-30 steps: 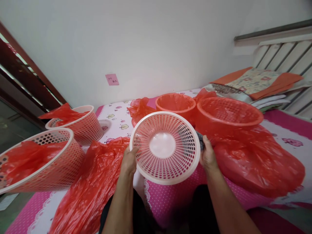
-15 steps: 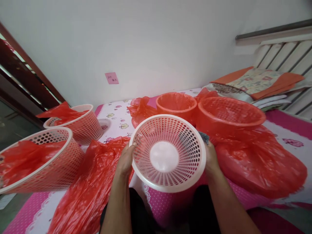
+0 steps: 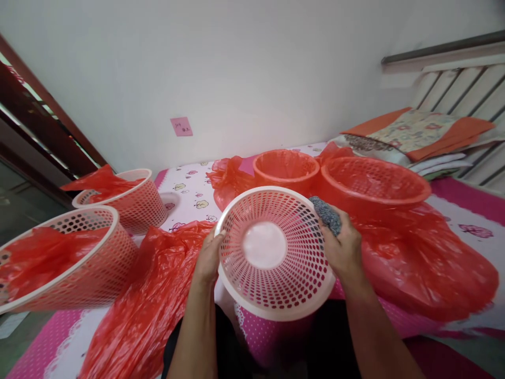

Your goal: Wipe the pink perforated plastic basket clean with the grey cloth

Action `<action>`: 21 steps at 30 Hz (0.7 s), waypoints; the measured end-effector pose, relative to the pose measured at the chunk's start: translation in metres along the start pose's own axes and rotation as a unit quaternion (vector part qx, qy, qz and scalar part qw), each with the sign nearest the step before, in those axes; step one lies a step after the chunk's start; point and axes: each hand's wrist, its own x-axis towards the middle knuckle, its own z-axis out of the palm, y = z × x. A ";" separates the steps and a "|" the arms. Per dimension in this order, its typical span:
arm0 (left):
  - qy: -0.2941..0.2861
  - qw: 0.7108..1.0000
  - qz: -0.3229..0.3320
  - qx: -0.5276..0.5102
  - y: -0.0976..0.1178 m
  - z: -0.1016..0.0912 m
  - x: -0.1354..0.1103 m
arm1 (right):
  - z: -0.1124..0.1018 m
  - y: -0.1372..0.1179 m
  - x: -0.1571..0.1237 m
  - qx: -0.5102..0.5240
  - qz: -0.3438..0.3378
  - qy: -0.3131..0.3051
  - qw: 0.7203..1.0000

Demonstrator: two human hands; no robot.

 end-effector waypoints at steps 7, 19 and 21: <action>-0.020 0.999 -0.034 -0.032 0.001 -0.004 0.005 | 0.005 -0.002 -0.003 0.009 0.005 -0.009 1.000; -0.018 0.998 -0.046 -0.038 0.002 -0.005 0.010 | 0.008 0.000 -0.003 0.027 0.012 -0.007 1.000; -0.019 0.997 -0.066 -0.047 0.003 -0.007 0.015 | 0.010 -0.002 -0.005 0.033 0.009 -0.008 0.999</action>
